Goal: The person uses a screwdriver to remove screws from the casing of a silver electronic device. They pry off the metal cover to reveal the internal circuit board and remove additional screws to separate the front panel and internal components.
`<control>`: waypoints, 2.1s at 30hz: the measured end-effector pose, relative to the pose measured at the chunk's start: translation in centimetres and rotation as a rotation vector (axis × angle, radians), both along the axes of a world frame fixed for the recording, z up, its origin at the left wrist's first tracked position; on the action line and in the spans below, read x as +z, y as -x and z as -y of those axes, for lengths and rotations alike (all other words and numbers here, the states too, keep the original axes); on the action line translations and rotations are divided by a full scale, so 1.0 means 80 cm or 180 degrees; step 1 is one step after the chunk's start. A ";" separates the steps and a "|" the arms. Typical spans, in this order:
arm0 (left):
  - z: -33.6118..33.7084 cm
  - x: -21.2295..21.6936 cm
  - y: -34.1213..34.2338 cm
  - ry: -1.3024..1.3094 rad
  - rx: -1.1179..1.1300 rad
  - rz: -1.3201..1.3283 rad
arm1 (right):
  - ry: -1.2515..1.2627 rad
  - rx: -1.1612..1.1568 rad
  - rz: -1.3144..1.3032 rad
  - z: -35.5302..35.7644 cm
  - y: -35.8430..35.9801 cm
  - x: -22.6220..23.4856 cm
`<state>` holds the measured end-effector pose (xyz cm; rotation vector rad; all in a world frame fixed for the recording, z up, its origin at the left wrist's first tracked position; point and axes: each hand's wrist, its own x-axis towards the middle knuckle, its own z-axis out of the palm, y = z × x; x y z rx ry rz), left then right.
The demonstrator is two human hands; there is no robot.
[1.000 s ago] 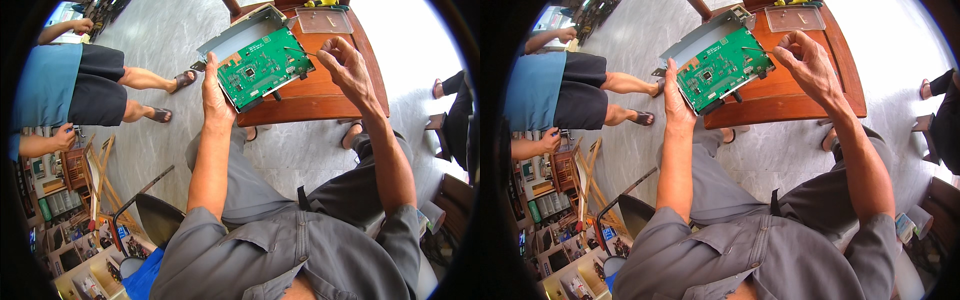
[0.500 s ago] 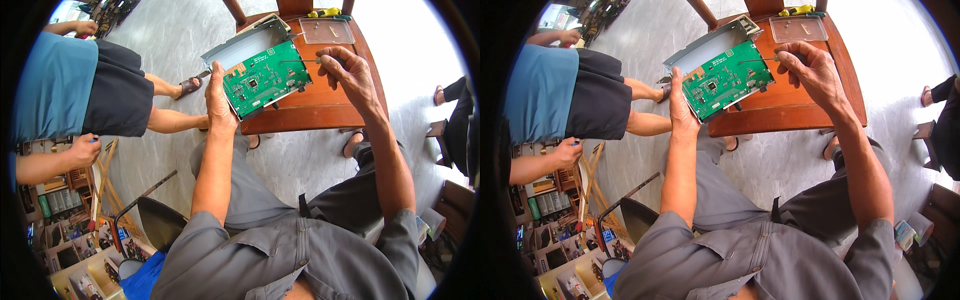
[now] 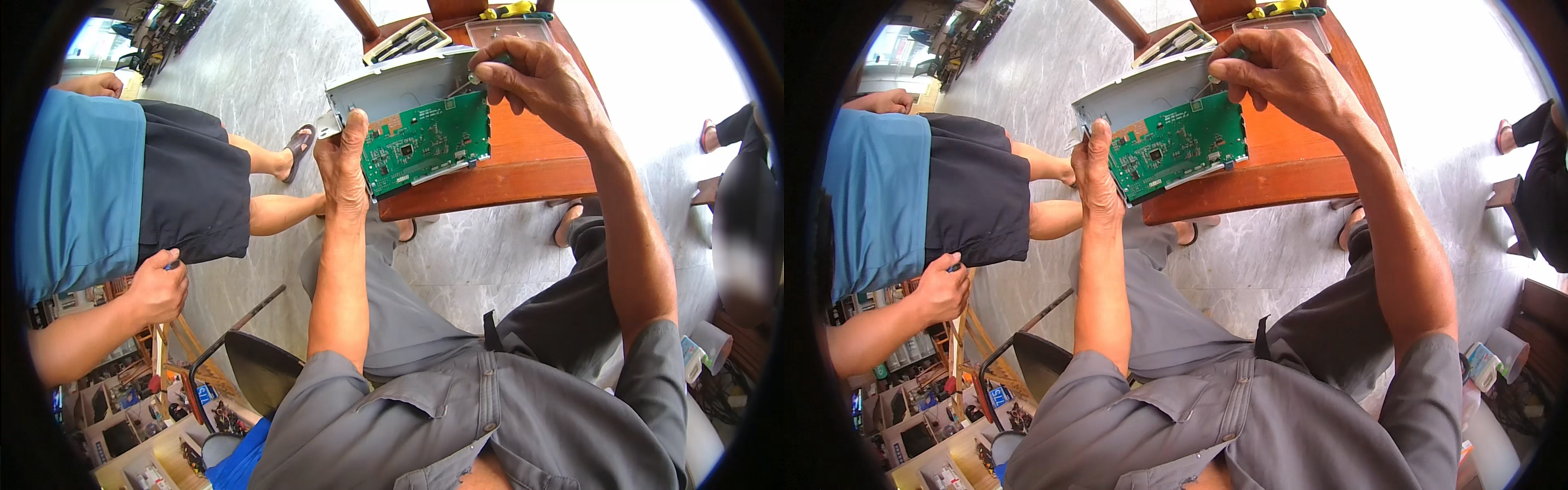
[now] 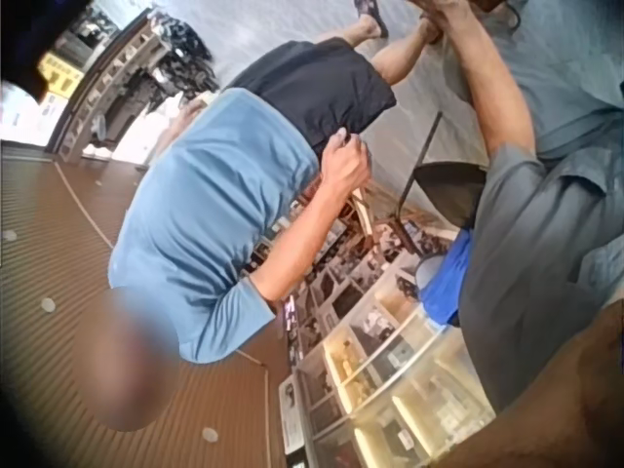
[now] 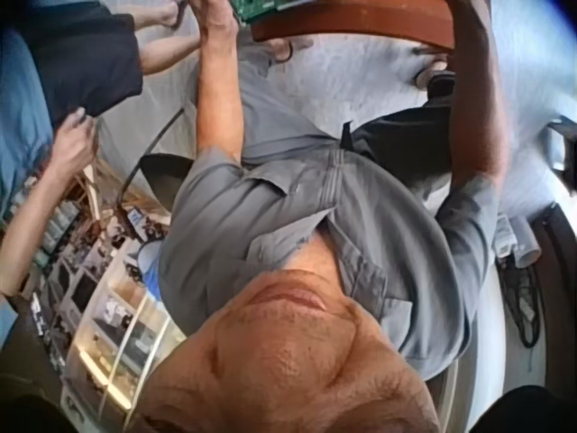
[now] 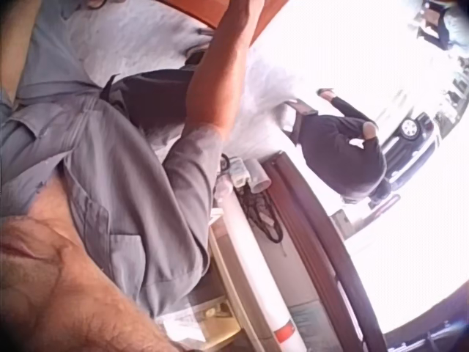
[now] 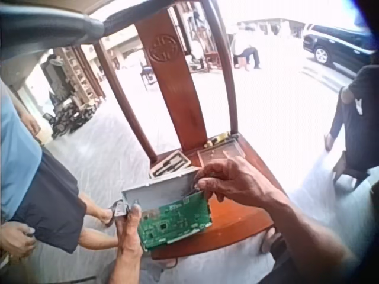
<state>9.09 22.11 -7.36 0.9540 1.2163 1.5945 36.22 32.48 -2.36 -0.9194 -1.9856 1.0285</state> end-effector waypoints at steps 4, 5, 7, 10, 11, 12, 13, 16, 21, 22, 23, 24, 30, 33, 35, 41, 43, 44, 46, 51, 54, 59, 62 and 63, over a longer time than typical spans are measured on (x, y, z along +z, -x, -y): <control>-0.001 0.005 -0.001 0.0048 -0.0074 -0.0016 | -0.0103 -0.0133 -0.0030 -0.004 0.013 0.002; -0.001 0.002 0.003 0.0051 -0.0080 -0.0040 | -0.0176 -0.0099 0.0013 -0.005 0.018 0.001; 0.001 0.001 0.006 0.0057 -0.0080 -0.0038 | -0.0040 -0.0010 0.0035 0.002 0.023 0.006; -0.002 0.003 0.000 0.0049 -0.0081 -0.0017 | -0.0177 -0.0230 -0.0147 0.000 0.025 -0.007; -0.002 0.001 0.003 0.0085 -0.0085 -0.0029 | -0.0172 -0.0182 -0.0161 0.001 0.022 -0.007; -0.003 -0.005 0.008 0.0121 -0.0089 -0.0041 | -0.0167 -0.0134 -0.0175 0.002 0.019 -0.005; -0.001 -0.007 0.011 0.0159 -0.0093 -0.0053 | -0.0162 -0.0086 -0.0189 0.003 0.017 -0.003; -0.002 -0.005 0.000 0.0197 0.0065 0.0039 | 0.0521 -0.0363 -0.0730 -0.003 -0.002 -0.011; 0.002 -0.019 -0.009 0.0342 0.0200 0.0960 | 0.1195 -0.0525 -0.1189 0.014 -0.036 -0.021; 0.003 -0.030 0.002 0.0347 -0.0035 0.1200 | 0.1330 -0.0567 -0.1363 0.017 -0.040 -0.027; 0.004 -0.032 0.003 0.0369 -0.0078 0.1370 | 0.1460 -0.0486 -0.1466 0.019 -0.048 -0.032; 0.006 -0.034 0.004 0.0390 -0.0120 0.1538 | 0.1590 -0.0404 -0.1568 0.019 -0.056 -0.037; 0.011 -0.030 -0.008 0.0318 -0.0345 0.1730 | 0.2090 -0.0539 -0.2452 0.021 -0.069 -0.076; 0.018 -0.027 -0.009 0.0324 -0.0301 0.1825 | 0.2184 -0.0348 -0.2207 0.039 -0.064 -0.075; 0.021 -0.026 -0.012 0.0274 -0.0288 0.1913 | 0.2136 -0.0110 -0.1787 0.055 -0.059 -0.065; 0.017 -0.024 -0.022 0.0143 -0.0245 0.2136 | 0.2475 0.0002 -0.1028 0.088 -0.002 -0.073; 0.010 -0.024 -0.030 0.0148 -0.0222 0.2200 | 0.2572 0.0377 -0.1051 0.084 0.002 -0.087; 0.010 -0.020 -0.034 0.0169 -0.0309 0.2267 | 0.2532 0.0402 -0.1206 0.087 0.010 -0.084; 0.009 -0.020 -0.045 0.0132 -0.0313 0.2337 | 0.2490 0.0301 -0.1174 0.086 0.018 -0.084; 0.011 -0.022 -0.075 0.0191 -0.0307 0.2250 | 0.2438 -0.0238 -0.1182 0.084 0.026 -0.082; 0.014 -0.016 -0.086 0.0208 -0.0445 0.2094 | 0.2360 -0.0328 -0.1189 0.083 0.019 -0.079; 0.025 -0.008 -0.088 0.0163 -0.0890 0.1936 | 0.2493 -0.0277 -0.1731 0.076 0.002 -0.079; 0.035 0.002 -0.079 0.0243 -0.1436 0.1079 | 0.2566 -0.0221 -0.2037 0.065 -0.019 -0.064; 0.036 0.009 -0.074 0.0325 -0.1607 0.0664 | 0.2495 -0.0231 -0.2012 0.059 -0.029 -0.067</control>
